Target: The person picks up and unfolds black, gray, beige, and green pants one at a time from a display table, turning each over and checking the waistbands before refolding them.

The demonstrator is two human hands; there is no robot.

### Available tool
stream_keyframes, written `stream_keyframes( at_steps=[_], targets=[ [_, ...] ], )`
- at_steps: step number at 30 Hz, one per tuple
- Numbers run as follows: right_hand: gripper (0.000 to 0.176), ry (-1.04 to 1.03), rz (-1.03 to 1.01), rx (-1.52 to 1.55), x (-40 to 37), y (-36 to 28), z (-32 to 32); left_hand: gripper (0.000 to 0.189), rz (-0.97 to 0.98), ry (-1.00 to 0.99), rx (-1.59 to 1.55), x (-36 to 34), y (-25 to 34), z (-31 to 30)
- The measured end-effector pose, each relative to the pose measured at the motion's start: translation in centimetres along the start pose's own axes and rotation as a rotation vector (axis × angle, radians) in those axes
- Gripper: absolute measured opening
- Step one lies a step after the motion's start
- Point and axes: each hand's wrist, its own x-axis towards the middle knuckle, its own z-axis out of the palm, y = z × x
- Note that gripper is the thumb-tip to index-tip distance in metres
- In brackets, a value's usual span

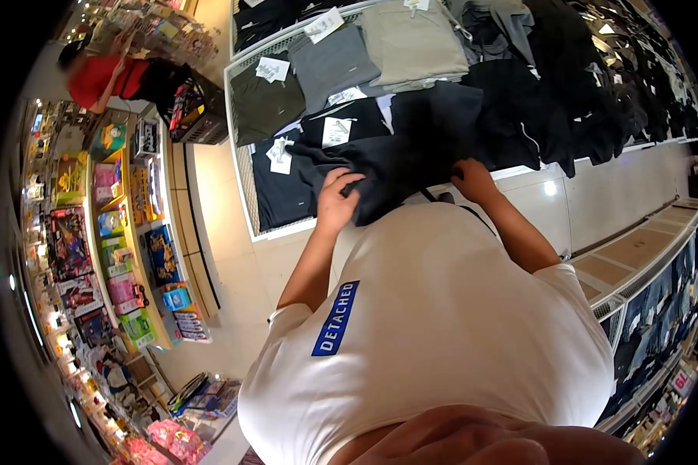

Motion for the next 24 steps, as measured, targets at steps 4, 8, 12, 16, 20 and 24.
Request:
stream_keyframes(
  at_steps=[4, 8, 12, 16, 20, 24],
  targets=[
    [0.046, 0.286, -0.281, 0.049, 0.9, -5.4, -2.3, 0.033, 0.092, -0.023, -0.126, 1.8, 3.7, 1.2],
    [0.048, -0.474, 0.367, 1.271, 3.1, -11.5, -5.0, 0.033, 0.166, -0.140, -0.197, 3.8, 6.8, 2.7],
    [0.044, -0.333, 0.174, 0.833, 3.3, -13.3, -4.8, 0.033, -0.119, -0.288, -0.640, 4.7, 5.5, 5.1],
    [0.043, -0.342, 0.081, 0.790, 3.1, -12.6, -3.7, 0.038, -0.548, -0.130, -1.078, 5.0, 5.9, 4.8],
    [0.038, -0.383, 0.161, 1.048, 3.4, -11.8, -2.0, 0.039, -0.709, -0.322, -0.892, 5.9, 3.0, 5.0],
    [0.031, -0.353, 0.132, 0.847, 3.7, -11.7, -2.4, 0.039, -0.712, -0.416, -0.849, 6.1, 3.9, 4.5]
  ],
)
